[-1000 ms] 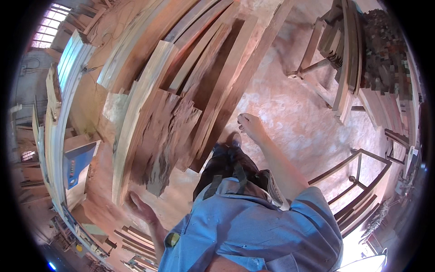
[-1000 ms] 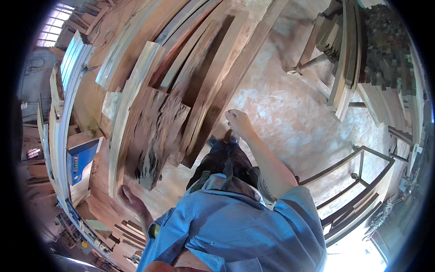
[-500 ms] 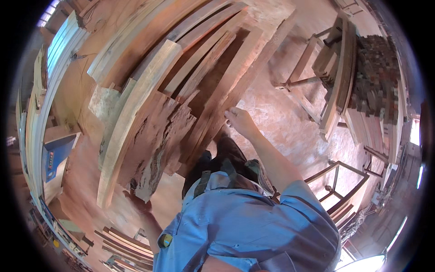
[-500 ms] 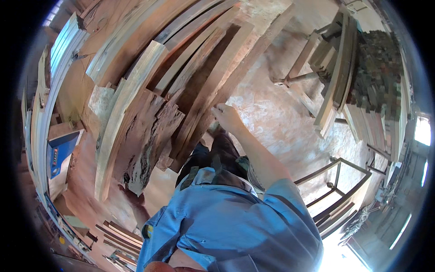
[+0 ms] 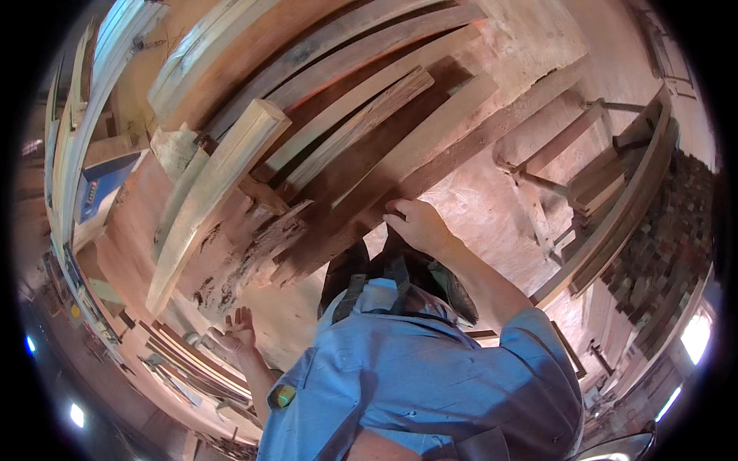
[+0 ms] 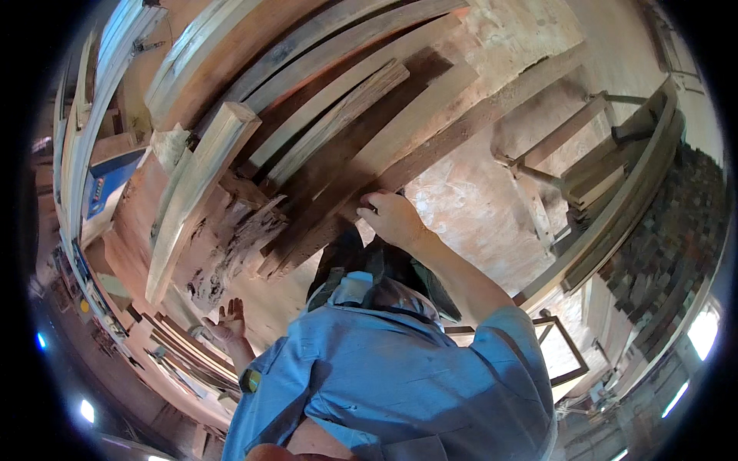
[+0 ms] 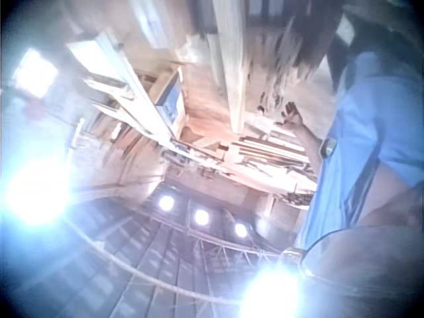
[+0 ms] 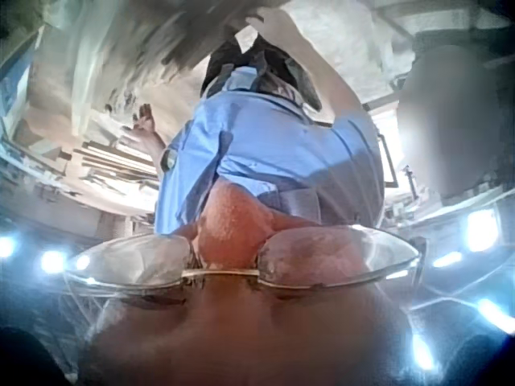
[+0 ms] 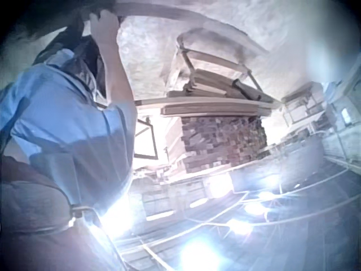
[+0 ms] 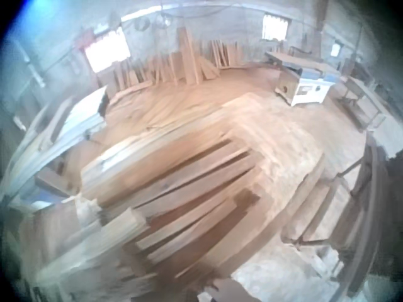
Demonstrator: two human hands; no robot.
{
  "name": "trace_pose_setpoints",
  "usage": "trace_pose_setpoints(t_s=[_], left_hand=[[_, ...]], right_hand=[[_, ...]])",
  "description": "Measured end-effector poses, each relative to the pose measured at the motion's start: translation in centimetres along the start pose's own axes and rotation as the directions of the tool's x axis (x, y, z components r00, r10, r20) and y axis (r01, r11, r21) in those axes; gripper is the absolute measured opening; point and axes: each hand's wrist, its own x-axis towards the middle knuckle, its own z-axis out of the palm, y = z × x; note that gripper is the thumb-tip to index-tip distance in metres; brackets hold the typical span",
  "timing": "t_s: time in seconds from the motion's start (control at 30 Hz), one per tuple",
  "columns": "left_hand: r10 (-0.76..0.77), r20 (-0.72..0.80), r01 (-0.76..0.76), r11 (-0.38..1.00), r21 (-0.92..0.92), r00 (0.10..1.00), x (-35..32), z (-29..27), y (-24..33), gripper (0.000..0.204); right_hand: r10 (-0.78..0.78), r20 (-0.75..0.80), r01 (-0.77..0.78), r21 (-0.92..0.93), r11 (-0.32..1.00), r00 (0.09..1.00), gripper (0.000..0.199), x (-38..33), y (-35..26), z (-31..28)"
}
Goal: The person selects two wooden planks from a pile, places them on a workbench, and applies glue from a white bottle to the edges of both planks. They then retrieve a C-clamp and position it over the glued planks, preparing to secure them together.
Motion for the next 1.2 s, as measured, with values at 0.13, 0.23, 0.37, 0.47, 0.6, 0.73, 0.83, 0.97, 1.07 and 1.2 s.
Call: trace_pose_setpoints(t_s=[0.13,0.23,0.37,0.47,0.6,0.73,0.83,0.97,1.07,1.2], left_hand=[[0.038,-0.023,-0.04,0.993,-0.114,0.999,-1.6,0.0,-2.6,0.107],[0.072,-0.027,-0.075,0.984,-0.16,0.997,-2.6,2.2,-4.2,0.11],[0.071,-0.04,-0.077,0.977,-0.199,0.997,-3.3,4.7,-5.8,0.108],[0.045,0.043,-0.033,0.966,-0.255,0.998,-1.4,3.6,-5.5,0.098],[0.114,0.267,-0.039,0.962,-0.271,0.957,-2.9,6.3,-6.7,0.091],[0.169,0.332,-0.084,0.963,-0.255,0.928,-3.4,7.7,-6.9,0.089],[0.163,0.325,-0.088,0.968,-0.235,0.931,-4.4,9.5,-7.1,0.087],[0.2,0.297,-0.147,0.971,-0.191,0.934,-6.3,11.8,-7.0,0.074],[0.22,0.219,-0.198,0.973,-0.118,0.951,-7.7,13.5,-7.1,0.069],[0.227,0.204,-0.21,0.972,-0.104,0.952,-7.4,13.6,-6.9,0.068]], right_hand=[[-0.186,0.029,0.188,-0.1,0.977,0.982,0.028,2.1,-1.3,-4.1],[-0.353,-0.053,0.344,-0.131,0.93,0.934,0.026,4.7,-2.6,-4.7],[-0.579,0.013,0.553,-0.316,0.771,0.815,0.025,9.0,-5.0,-4.0],[-0.566,-0.044,0.529,-0.304,0.792,0.823,0.026,11.6,-5.0,-1.3],[-0.485,0.245,0.515,-0.645,0.565,0.839,0.035,12.7,-6.0,-0.5],[-0.445,0.294,0.515,-0.668,0.538,0.846,0.032,13.9,-5.8,0.1],[-0.393,0.294,0.438,-0.827,0.353,0.871,0.02,13.7,-6.5,0.8],[-0.29,0.313,0.407,-0.837,0.366,0.904,0.038,13.9,-7.7,1.3],[-0.301,0.302,0.405,-0.827,0.39,0.905,0.038,13.6,-8.0,0.9],[-0.296,0.275,0.385,-0.816,0.43,0.914,0.041,13.3,-8.6,1.0]])
